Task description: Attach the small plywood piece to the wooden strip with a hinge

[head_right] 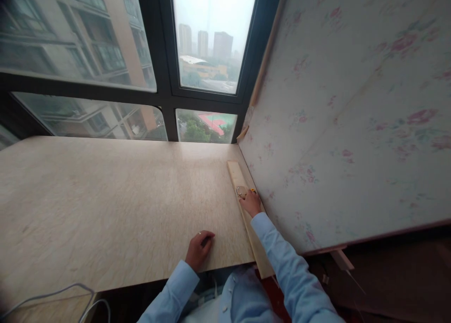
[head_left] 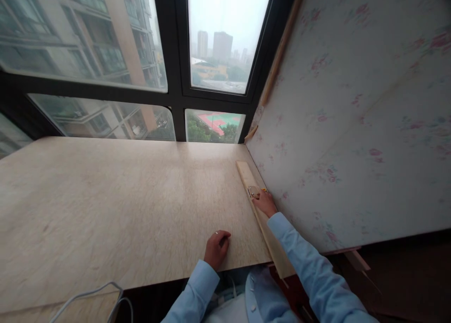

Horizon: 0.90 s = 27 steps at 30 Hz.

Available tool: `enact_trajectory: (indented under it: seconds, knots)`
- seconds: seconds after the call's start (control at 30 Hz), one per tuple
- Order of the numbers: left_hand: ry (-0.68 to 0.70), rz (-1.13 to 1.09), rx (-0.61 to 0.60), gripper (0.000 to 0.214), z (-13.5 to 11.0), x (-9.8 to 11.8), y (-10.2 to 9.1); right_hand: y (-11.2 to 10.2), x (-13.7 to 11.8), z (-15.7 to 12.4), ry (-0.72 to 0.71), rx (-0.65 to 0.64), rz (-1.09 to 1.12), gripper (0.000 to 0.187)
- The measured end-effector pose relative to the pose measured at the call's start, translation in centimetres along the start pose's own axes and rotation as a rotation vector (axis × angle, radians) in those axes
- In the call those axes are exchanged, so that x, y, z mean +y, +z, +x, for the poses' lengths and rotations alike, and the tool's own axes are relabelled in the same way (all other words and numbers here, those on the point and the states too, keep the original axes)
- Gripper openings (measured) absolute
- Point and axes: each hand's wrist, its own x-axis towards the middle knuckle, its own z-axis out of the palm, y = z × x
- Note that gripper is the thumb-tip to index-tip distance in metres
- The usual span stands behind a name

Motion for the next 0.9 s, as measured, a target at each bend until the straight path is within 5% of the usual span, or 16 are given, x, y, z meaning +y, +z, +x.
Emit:
enact_trajectory:
  seconds: [0.53, 0.7, 0.9]
  knots:
    - [0.178, 0.076, 0.020, 0.021, -0.9, -0.4, 0.0, -1.5, -1.2, 1.5, 0.031, -0.077, -0.089, 0.040]
    - [0.217, 0.105, 0.012, 0.022, -0.9, -0.2, -0.1, -2.1, -0.5, 0.8, 0.055, 0.025, -0.035, 0.062]
    - [0.215, 0.119, -0.011, 0.023, -0.9, 0.0, -0.3, -2.2, -0.4, -0.3, -0.032, 0.179, 0.104, 0.064]
